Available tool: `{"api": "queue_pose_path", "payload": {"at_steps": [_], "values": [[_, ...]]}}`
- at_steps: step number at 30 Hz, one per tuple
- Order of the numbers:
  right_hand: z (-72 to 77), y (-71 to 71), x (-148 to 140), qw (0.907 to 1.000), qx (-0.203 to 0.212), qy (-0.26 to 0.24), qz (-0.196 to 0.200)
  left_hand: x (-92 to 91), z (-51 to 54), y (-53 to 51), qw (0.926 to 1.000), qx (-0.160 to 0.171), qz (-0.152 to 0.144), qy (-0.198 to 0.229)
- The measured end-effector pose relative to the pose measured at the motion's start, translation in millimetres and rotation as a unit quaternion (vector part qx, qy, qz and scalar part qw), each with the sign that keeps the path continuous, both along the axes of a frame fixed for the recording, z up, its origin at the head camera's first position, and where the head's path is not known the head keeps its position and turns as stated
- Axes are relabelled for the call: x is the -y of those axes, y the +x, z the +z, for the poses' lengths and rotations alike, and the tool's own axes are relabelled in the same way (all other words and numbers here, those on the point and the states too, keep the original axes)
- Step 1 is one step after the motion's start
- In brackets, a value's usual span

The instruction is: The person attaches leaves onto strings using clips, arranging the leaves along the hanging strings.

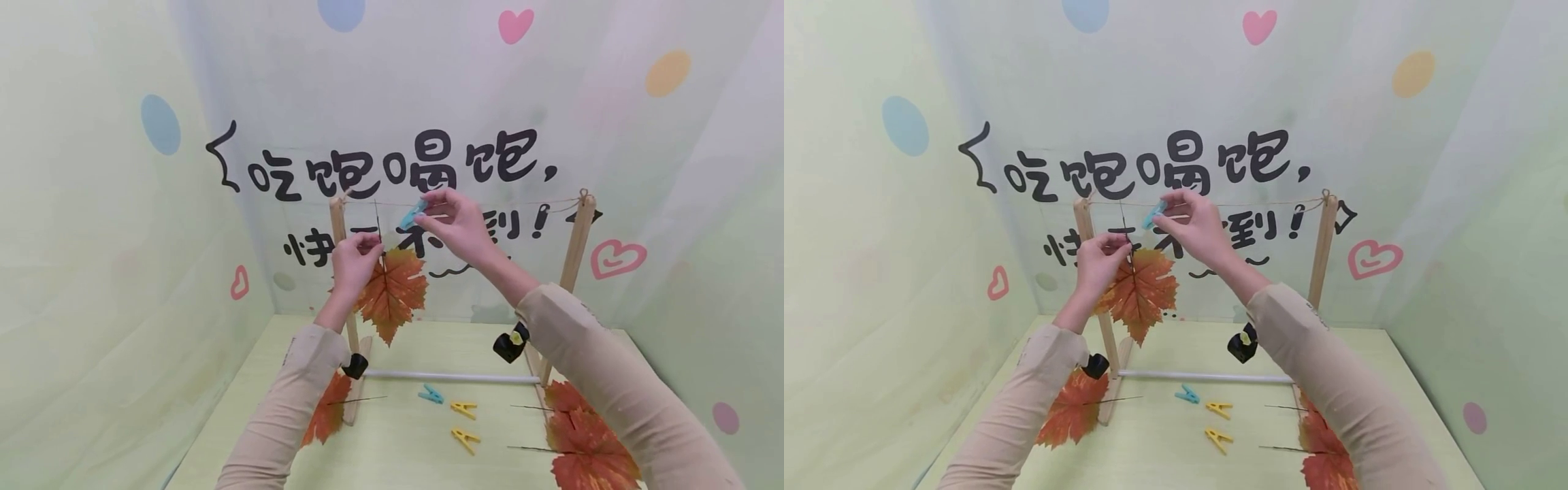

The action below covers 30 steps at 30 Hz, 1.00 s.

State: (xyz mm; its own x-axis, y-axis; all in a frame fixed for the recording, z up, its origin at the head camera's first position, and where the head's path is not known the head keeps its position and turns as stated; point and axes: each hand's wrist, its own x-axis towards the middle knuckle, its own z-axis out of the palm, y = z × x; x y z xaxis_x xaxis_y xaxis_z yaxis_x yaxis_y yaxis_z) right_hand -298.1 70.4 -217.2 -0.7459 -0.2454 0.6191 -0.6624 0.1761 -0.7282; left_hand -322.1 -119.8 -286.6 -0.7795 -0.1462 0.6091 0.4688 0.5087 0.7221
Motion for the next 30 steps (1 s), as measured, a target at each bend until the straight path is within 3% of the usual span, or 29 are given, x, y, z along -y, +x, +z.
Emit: {"api": "queue_pose_path", "payload": {"at_steps": [10, 17, 22, 30], "values": [[29.1, 18.5, 14.8, 1.0, -0.002, -0.009, 0.002, -4.5, -1.2, 1.3, 0.9995, -0.003, 0.008, 0.032], [21.4, -16.5, 20.1, 0.9995, -0.024, -0.02, -0.006, -4.6, -3.6, -0.3, 0.9991, -0.004, 0.001, 0.041], [17.4, -24.4, 22.2, 0.9988, -0.032, -0.024, -0.03, -5.9, -4.4, -1.7, 0.9988, -0.006, -0.011, 0.048], [13.3, -31.3, 28.4, 0.9968, -0.04, -0.045, -0.053, -8.9, -1.3, 0.6, 0.9982, -0.006, 0.0, 0.059]]}}
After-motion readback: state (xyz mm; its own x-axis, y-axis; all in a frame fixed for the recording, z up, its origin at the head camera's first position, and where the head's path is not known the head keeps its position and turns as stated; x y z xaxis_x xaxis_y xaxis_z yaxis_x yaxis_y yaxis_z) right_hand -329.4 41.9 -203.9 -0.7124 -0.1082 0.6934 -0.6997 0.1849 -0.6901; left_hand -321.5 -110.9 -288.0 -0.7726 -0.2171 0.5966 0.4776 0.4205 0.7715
